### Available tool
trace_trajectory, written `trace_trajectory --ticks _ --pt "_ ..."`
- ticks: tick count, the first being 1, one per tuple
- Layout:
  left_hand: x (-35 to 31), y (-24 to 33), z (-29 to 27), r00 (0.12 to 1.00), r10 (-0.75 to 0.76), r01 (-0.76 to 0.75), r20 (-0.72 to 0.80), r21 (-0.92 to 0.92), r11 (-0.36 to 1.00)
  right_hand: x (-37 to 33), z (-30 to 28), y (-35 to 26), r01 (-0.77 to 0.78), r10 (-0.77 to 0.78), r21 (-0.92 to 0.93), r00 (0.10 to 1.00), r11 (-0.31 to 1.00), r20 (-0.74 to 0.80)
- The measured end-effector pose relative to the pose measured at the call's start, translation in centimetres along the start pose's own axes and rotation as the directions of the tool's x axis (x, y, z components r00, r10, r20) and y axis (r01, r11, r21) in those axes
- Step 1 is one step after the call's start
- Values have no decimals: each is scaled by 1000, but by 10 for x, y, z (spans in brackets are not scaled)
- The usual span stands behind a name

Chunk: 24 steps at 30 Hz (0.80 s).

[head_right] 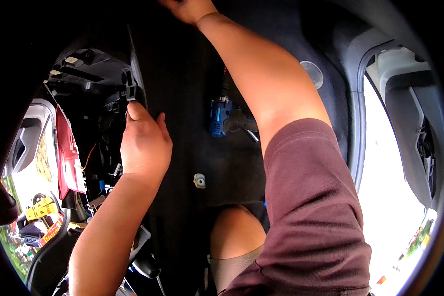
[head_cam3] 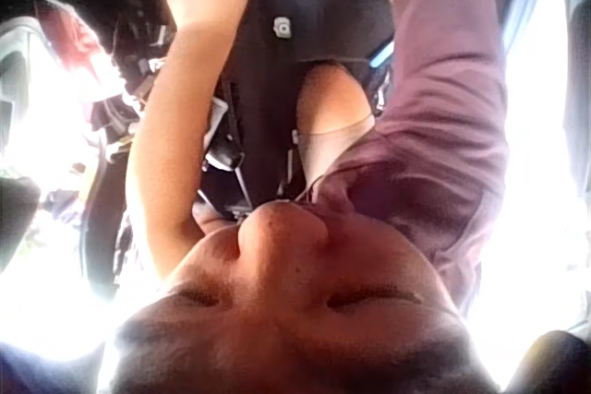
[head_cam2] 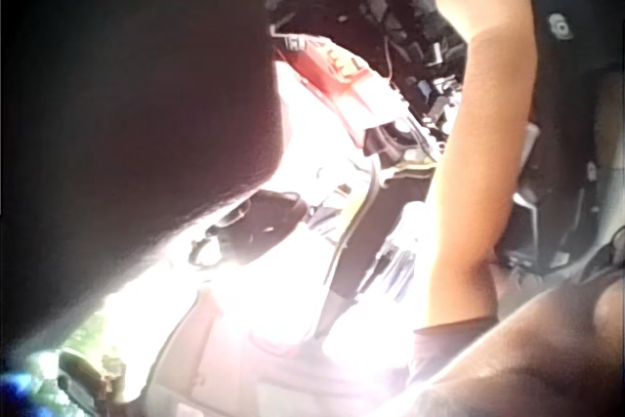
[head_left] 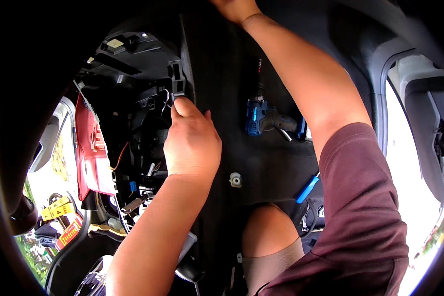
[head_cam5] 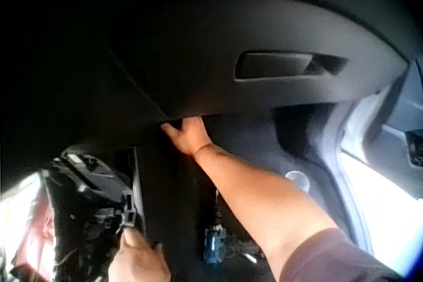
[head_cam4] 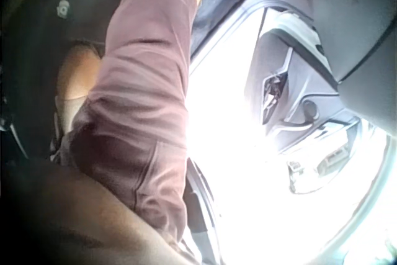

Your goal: The person disconnects wiring connectors from a car console component, removes trim panels from the center tunnel using an electric drill, and uses a prying tool to detach clips.

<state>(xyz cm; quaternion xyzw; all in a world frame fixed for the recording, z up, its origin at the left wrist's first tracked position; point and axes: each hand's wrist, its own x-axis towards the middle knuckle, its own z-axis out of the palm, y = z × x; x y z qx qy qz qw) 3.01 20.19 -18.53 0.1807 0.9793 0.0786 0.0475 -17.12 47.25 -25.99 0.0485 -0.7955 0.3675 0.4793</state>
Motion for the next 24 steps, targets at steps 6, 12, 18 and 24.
trace_trajectory --ticks 6,12,18,24 --pt "1 1 -1 1000 -5 4 6 10 1000 -8 11 4 -271 257 155 961 950 104" --pt "0 0 -3 1000 -11 12 -10 10 1000 -4 20 3 -569 483 294 816 768 318" --pt "-3 -10 -3 1000 -19 19 0 59 998 12 28 -14 -539 567 700 791 469 229" --pt "1 2 -1 1000 10 -9 -28 44 999 23 8 1 -490 548 680 823 546 153"
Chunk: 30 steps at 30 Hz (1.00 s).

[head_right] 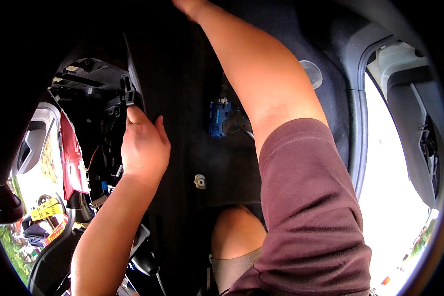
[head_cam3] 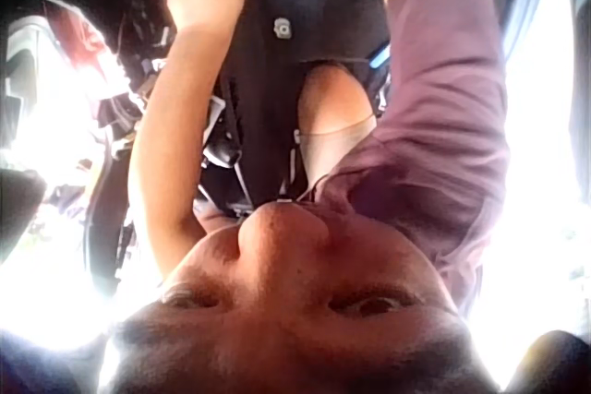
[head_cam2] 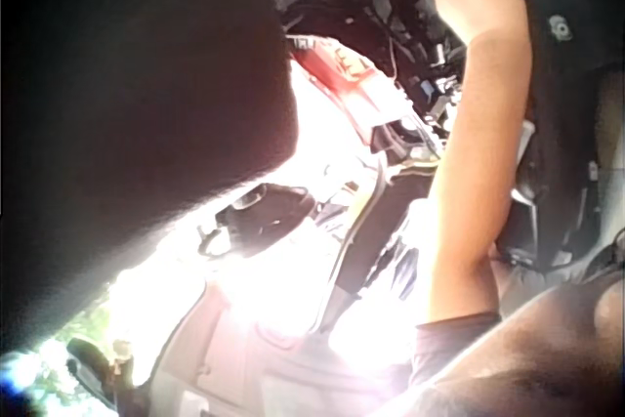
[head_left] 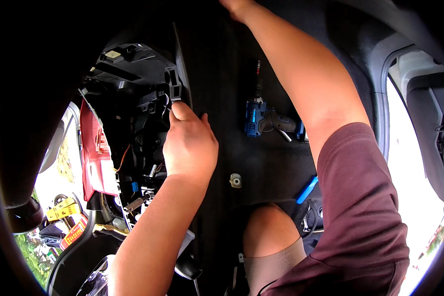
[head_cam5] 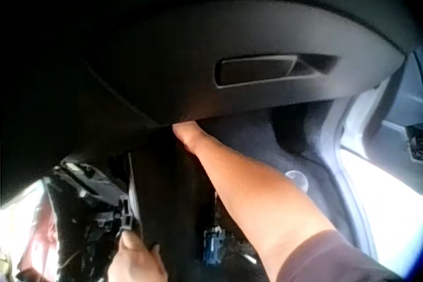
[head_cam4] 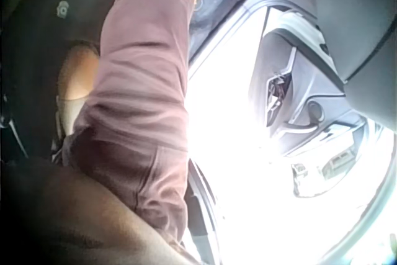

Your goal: The person disconnects wiring connectors from a car console component, removes trim panels from the center tunnel using an electric drill, and uses a prying tool to detach clips.

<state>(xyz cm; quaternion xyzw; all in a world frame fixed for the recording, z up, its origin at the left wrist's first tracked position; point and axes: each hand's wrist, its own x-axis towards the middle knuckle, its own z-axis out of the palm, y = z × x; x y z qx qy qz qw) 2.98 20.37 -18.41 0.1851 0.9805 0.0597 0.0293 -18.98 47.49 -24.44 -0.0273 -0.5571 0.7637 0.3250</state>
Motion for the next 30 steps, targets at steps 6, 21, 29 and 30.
trace_trajectory --ticks 6,21,29,30 --pt "0 0 0 999 -21 21 38 -1 1000 0 -4 1 -4 4 12 1000 1000 -11" --pt "2 -1 3 1000 -9 8 21 36 999 4 -4 2 -8 8 28 1000 1000 -23" --pt "0 -3 -2 1000 -4 4 6 41 999 3 4 -1 -40 41 44 999 998 -29" --pt "0 -3 0 1000 10 -10 -9 39 999 2 4 -2 -46 48 39 998 998 -32"
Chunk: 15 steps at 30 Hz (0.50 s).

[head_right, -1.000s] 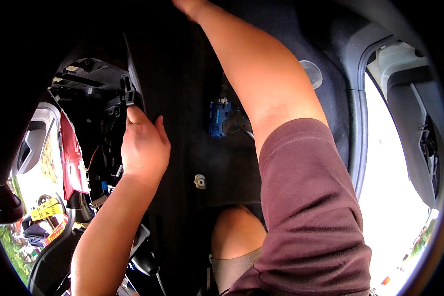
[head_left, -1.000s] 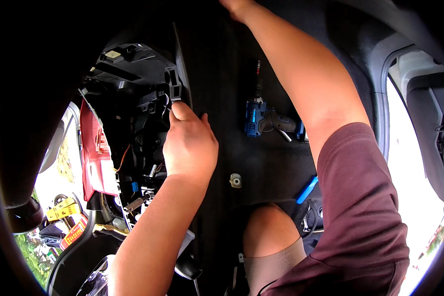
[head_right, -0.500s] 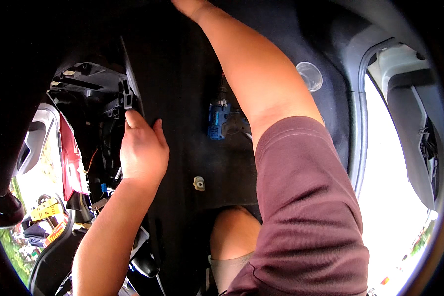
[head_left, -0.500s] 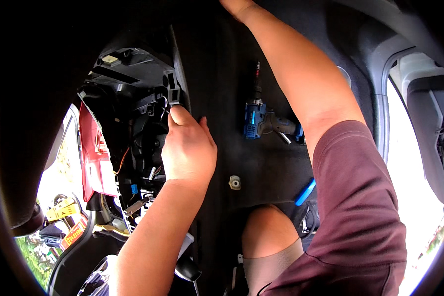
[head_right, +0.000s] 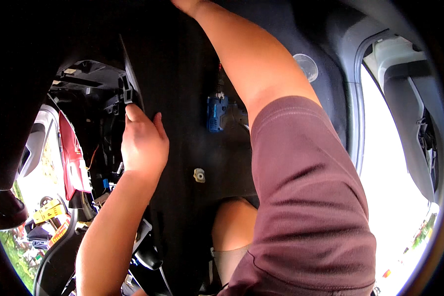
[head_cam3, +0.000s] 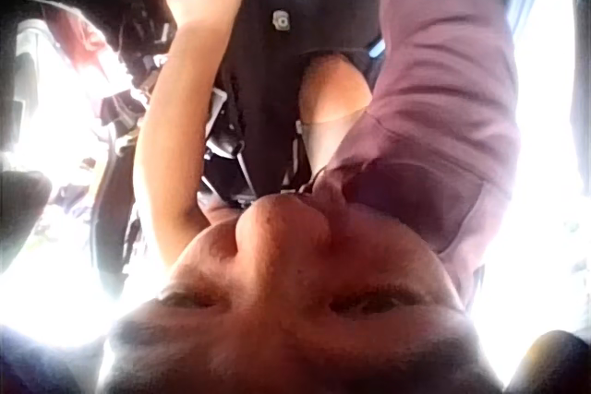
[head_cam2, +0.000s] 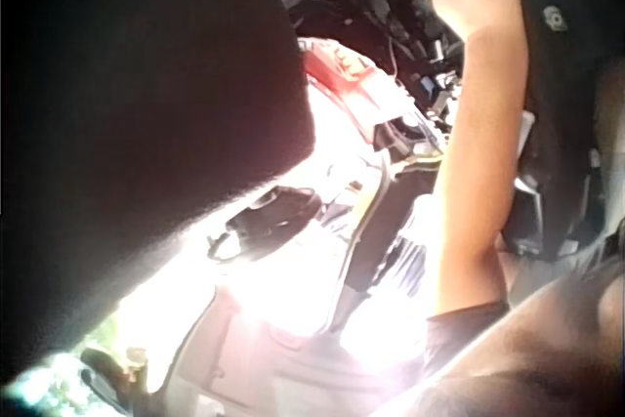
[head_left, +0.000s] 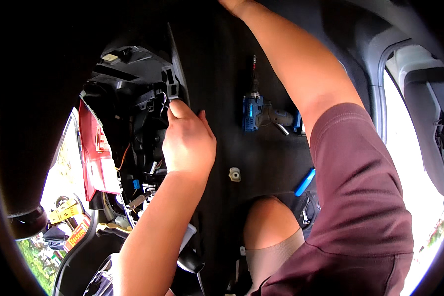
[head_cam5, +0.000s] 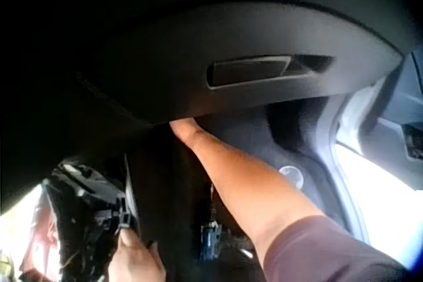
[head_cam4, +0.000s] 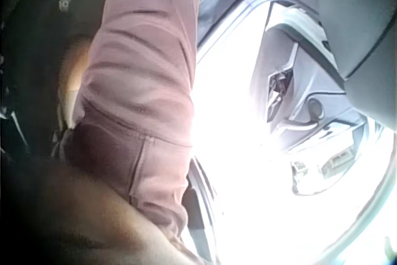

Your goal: The person disconnects wiring connectors from a car console component, removes trim panels from the center tunnel using an electric drill, and uses a prying tool to detach clips.

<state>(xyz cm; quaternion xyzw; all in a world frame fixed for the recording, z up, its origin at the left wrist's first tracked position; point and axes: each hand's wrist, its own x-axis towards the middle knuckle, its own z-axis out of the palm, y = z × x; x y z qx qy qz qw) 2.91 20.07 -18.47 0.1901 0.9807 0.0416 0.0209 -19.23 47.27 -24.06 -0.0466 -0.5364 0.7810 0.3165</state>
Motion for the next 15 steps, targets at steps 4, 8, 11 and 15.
trace_trajectory --ticks 4,8,11,15 --pt "0 4 1 1000 -11 11 26 1 1000 -21 -9 9 -53 52 -32 998 998 -37" --pt "1 7 4 1000 -12 12 23 -20 1000 -85 -53 58 -255 220 -269 963 929 -154" --pt "-2 -1 1 999 -30 30 20 -9 1000 -162 -97 70 -411 400 -551 905 727 -147" --pt "4 -4 11 995 64 -58 -72 85 995 -246 -146 13 -293 322 -708 942 642 -97"
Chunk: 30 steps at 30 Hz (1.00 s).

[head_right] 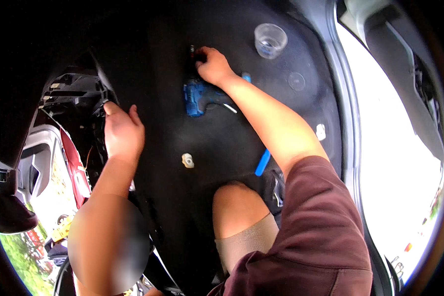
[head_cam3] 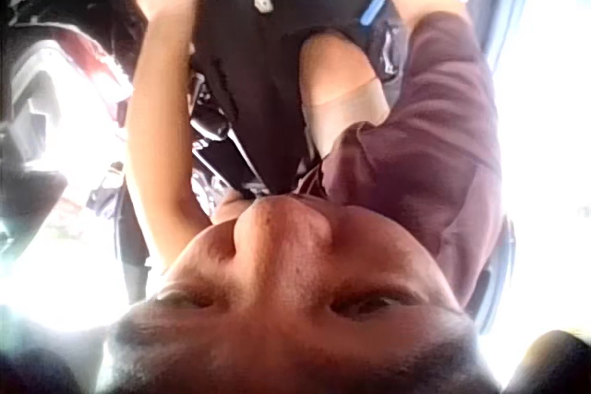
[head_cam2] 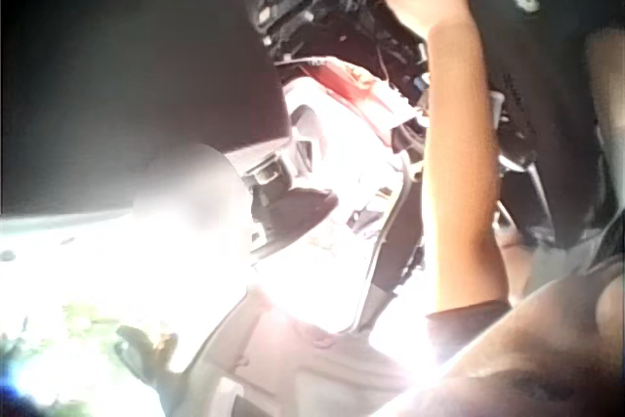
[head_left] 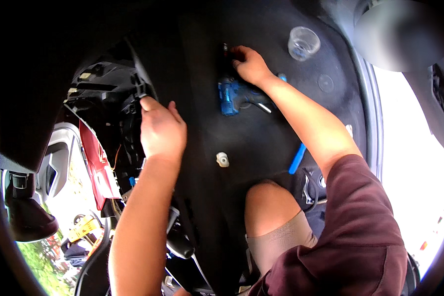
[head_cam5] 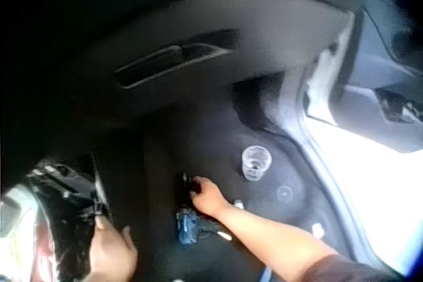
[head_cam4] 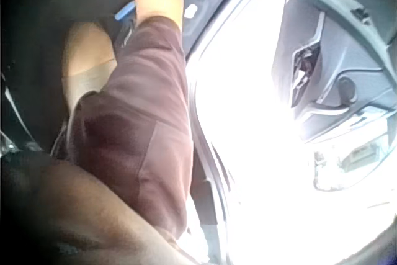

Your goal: The person disconnects wiring connectors from a car console component, removes trim panels from the center tunnel using an electric drill, and uses a prying tool to detach clips.

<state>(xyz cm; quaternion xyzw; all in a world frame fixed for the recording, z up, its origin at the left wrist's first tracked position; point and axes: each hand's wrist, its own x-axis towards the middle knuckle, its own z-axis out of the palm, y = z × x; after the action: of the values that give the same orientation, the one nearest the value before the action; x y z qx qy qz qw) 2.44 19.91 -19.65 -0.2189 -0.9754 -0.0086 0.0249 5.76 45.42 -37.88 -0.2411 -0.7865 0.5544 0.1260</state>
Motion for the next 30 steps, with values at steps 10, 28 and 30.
trace_trajectory --ticks 10,28,30 --pt "1 -8 -4 991 131 -128 -41 71 989 55 25 -49 -92 96 44 992 995 -85" --pt "-23 8 -16 984 -84 89 156 -25 996 274 70 -103 -33 -83 676 987 736 139" --pt "-15 10 -15 978 -105 117 179 -62 991 294 75 -110 -10 -71 605 991 796 110"
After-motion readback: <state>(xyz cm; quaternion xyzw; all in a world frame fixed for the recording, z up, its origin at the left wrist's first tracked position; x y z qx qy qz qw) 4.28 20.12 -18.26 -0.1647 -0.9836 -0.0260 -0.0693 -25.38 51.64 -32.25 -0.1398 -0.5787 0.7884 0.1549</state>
